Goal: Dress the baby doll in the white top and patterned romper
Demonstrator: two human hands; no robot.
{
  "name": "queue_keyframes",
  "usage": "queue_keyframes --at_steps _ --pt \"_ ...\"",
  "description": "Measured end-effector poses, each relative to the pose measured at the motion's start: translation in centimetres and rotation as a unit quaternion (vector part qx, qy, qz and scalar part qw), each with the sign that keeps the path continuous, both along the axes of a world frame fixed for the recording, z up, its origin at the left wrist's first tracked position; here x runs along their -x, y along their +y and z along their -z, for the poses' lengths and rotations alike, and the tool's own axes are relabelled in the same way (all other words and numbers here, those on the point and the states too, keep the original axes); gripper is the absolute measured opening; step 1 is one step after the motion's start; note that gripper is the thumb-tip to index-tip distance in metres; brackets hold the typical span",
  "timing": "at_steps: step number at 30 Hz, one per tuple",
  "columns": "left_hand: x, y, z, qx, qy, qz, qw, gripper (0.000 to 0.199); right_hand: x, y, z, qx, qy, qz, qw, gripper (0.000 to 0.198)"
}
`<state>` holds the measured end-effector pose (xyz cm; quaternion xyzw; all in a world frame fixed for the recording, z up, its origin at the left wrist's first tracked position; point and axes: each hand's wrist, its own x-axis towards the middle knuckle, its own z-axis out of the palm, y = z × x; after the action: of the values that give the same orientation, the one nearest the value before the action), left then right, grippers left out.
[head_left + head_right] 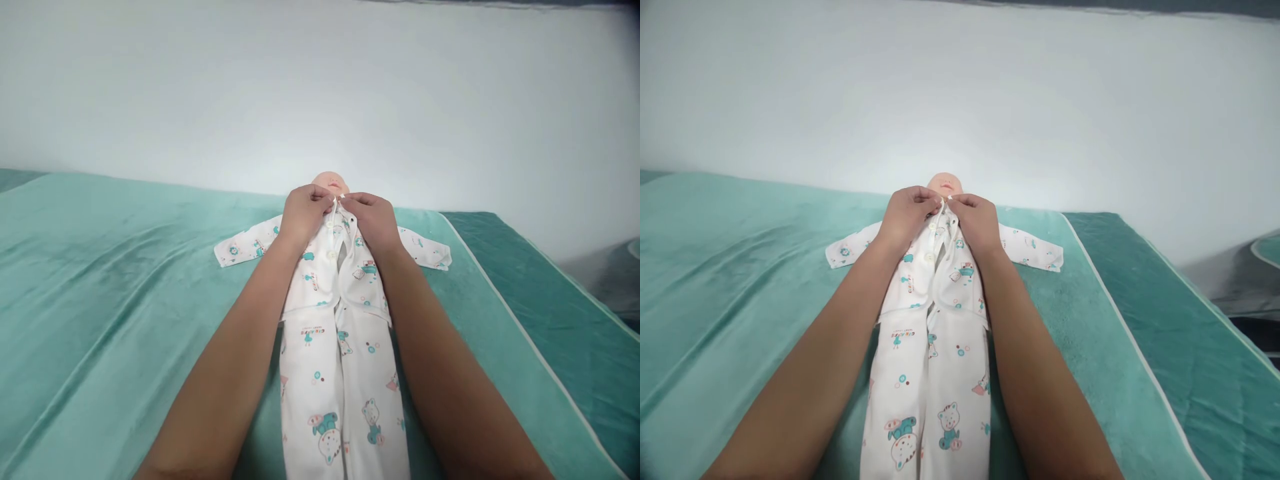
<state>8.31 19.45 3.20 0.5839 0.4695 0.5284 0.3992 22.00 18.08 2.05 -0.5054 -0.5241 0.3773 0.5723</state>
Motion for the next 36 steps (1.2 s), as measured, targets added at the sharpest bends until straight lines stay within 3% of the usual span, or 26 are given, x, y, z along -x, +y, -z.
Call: queue_keyframes --at_steps 4,10,13,21,27,31,36 --pt "0.0 0.1 0.2 0.010 0.001 0.016 1.000 0.002 0.0 -0.3 -0.2 -0.002 -0.004 -0.022 1.000 0.023" --pt "0.1 -0.2 0.0 -0.023 0.130 -0.081 0.988 0.007 0.0 -0.3 -0.4 0.028 -0.044 -0.008 0.999 0.024" --pt "0.2 -0.6 -0.2 -0.023 0.162 -0.076 0.984 0.010 0.0 -0.4 -0.6 0.026 -0.076 -0.012 0.997 0.024" --pt "1.0 -0.4 0.7 -0.008 0.062 -0.039 0.997 0.006 0.0 -0.3 -0.5 0.032 -0.080 -0.029 0.996 0.022" --pt "3.8 -4.7 0.4 -0.036 0.024 -0.148 0.988 0.022 0.5 -2.5 -1.7 0.062 -0.151 0.020 0.986 0.024" --pt "3.3 -5.8 0.6 -0.050 0.113 -0.088 0.988 0.023 0.6 -3.0 -1.6 0.062 -0.218 0.032 0.973 0.015" --pt "1.7 -3.3 0.9 -0.018 0.200 -0.052 0.978 0.025 0.3 -2.4 -1.4 0.069 -0.184 0.011 0.980 0.019"
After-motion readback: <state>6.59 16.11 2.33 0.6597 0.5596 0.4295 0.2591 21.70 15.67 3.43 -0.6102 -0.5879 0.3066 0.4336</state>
